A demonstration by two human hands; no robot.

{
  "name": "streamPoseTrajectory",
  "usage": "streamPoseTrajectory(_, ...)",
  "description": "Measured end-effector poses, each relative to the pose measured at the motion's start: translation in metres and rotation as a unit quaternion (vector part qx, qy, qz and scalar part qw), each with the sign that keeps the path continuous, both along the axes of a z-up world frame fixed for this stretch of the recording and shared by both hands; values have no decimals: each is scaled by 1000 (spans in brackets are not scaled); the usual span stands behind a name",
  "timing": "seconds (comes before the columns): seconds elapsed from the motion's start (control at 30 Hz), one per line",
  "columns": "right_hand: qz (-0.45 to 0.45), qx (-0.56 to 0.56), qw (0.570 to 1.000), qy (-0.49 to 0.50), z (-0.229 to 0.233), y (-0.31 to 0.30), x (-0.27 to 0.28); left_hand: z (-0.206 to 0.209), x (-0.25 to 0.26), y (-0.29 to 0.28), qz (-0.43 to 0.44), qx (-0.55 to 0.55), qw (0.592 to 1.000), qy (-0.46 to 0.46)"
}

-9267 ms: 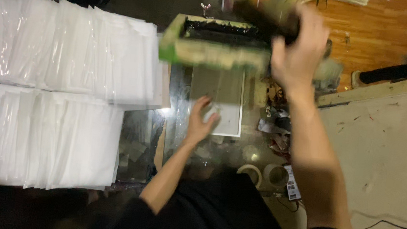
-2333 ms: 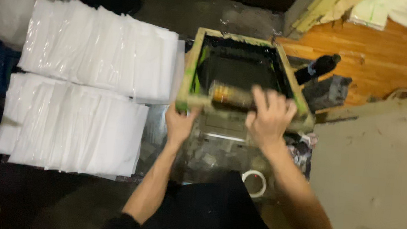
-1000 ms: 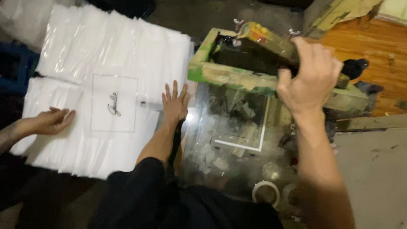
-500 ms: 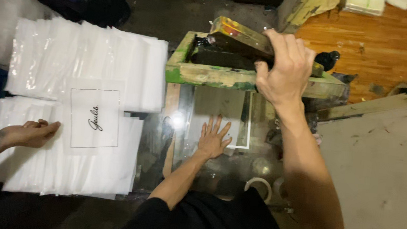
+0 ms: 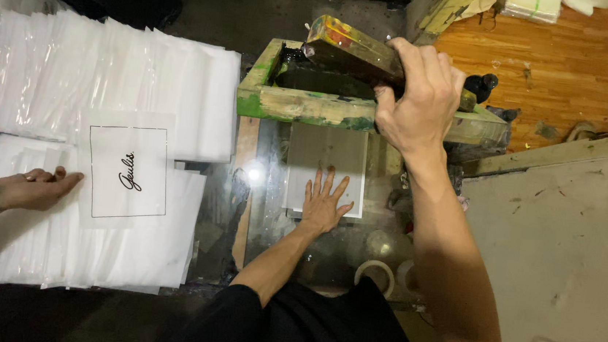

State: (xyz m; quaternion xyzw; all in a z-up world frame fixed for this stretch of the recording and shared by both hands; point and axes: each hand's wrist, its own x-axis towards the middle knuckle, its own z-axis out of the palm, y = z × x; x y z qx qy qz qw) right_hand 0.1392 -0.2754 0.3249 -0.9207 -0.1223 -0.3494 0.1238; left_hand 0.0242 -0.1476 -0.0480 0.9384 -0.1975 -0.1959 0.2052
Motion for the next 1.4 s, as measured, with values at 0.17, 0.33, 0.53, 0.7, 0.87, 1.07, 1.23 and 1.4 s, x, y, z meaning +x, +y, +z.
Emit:
streamPoseTrajectory(0.17, -1, 4, 1000, -3, 0, 0, 0, 7, 1, 1, -3, -16, 1000, -1)
streamPoseTrajectory(0.33, 6, 28, 999, -40, -51, -9, -20, 98, 0, 37, 21, -87, 994, 56)
streamPoseTrajectory(0.53, 80, 20, 996, 44, -178, 5, -101, 41, -58, 187, 351, -414, 834, 101)
streamPoseTrajectory(0.7, -1, -145, 951, 272, -302, 2, 9, 86, -71, 182, 400, -423, 802, 133)
streamPoseTrajectory(0.87, -29, -158, 942, 296, -341, -17, 168, 30, -74, 186, 391, -366, 829, 161)
streamPoseTrajectory(1.07, -27, -184, 912, 366, -328, 2, 55, 71, -61, 187, 375, -361, 838, 165)
streamPoseTrajectory(1.23, 0, -183, 863, 472, -303, 24, -113, 101, -61, 182, 363, -352, 846, 170)
streamPoseTrajectory(1.4, -22, -161, 875, 455, -318, 10, -117, -2, -88, 194, 382, -241, 883, 132)
